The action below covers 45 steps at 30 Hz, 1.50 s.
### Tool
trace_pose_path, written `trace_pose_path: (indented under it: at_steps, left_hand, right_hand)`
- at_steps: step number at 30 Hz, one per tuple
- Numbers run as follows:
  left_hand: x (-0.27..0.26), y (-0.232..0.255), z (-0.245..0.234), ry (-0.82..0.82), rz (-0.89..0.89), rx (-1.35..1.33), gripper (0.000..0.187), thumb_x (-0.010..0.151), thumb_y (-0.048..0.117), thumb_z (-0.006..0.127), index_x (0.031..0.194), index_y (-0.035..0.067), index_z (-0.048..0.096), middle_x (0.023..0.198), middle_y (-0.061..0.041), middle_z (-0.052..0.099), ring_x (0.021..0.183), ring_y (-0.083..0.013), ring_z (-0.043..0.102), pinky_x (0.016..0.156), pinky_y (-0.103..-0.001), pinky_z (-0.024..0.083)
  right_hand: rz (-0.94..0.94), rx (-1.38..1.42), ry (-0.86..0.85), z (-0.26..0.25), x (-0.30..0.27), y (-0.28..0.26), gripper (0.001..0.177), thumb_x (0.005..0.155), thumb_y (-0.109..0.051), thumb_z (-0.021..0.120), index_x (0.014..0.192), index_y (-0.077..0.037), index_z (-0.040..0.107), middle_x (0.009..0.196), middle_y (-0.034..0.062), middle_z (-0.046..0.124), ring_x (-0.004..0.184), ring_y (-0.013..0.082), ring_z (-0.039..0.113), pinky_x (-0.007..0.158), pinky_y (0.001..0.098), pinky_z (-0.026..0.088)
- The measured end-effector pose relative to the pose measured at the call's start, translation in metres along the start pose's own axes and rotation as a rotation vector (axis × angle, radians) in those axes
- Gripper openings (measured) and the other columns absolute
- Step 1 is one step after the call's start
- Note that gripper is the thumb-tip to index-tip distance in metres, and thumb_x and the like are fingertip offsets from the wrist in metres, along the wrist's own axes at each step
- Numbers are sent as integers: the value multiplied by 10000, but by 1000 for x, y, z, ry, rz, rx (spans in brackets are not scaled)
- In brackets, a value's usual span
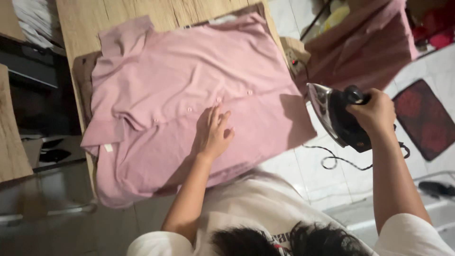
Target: The person irons a pink shirt on a wooden table, smoothing the fabric with their hands and pressing it with an iron before folding the garment.
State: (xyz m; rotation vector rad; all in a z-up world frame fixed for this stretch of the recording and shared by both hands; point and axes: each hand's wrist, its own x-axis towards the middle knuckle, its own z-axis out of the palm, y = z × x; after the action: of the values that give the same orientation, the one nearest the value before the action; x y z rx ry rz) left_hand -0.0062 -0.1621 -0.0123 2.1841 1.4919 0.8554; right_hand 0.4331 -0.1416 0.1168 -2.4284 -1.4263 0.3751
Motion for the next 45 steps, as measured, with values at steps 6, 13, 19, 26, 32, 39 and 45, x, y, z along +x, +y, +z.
trace_pose_path:
  at_steps: [6,13,19,26,32,39,45]
  left_hand:
    - [-40,3,-32,-97,-23,80,606,826,278,754,1366,76,565,1550,-216,405,1446,-443,334,1172,-557,301]
    - [-75,-12,-43,-183,40,206,676,889,394,683,1475,105,508,1567,-223,393,1474,-426,328,1210,-533,267]
    - [-77,-14,-39,-160,60,292,673,926,463,607,1515,161,483,1606,-183,392,1489,-372,335,1234,-488,248]
    - [-78,-14,-38,-130,54,283,671,922,454,611,1507,145,494,1594,-175,411,1489,-369,332,1232,-481,235]
    - [-77,-8,-34,-89,-17,260,626,915,425,628,1460,132,533,1576,-142,447,1490,-336,364,1234,-486,254]
    - [-57,34,1,36,-280,455,585,909,382,627,1422,117,533,1541,-165,450,1461,-372,357,1203,-524,256]
    - [-57,32,3,62,-292,414,618,911,389,610,1453,106,519,1558,-165,446,1480,-351,350,1216,-514,237]
  right_hand:
    - [-134,88,-268,23,-75,-12,406,809,-162,790,1128,69,688,965,260,735,892,371,728,805,449,555]
    - [-252,75,-119,73,-139,-52,537,863,-305,808,1210,39,585,1086,284,670,980,439,668,812,493,521]
    - [-297,42,-25,93,-142,-89,475,932,-336,747,1183,-13,507,1109,257,665,999,483,646,810,543,496]
    - [-323,-37,-30,119,-77,-119,490,948,-322,698,1201,-10,418,1211,278,621,989,524,645,815,590,502]
    - [-376,-82,-82,155,-17,-138,530,992,-327,637,1299,26,386,1247,315,588,1001,522,654,824,588,521]
    - [-476,-72,-93,155,0,-156,635,984,-347,609,1397,43,326,1337,338,529,1000,519,656,806,578,526]
    - [-456,-74,-136,125,-45,-137,523,1001,-350,592,1360,-32,383,1260,315,558,996,529,647,785,600,520]
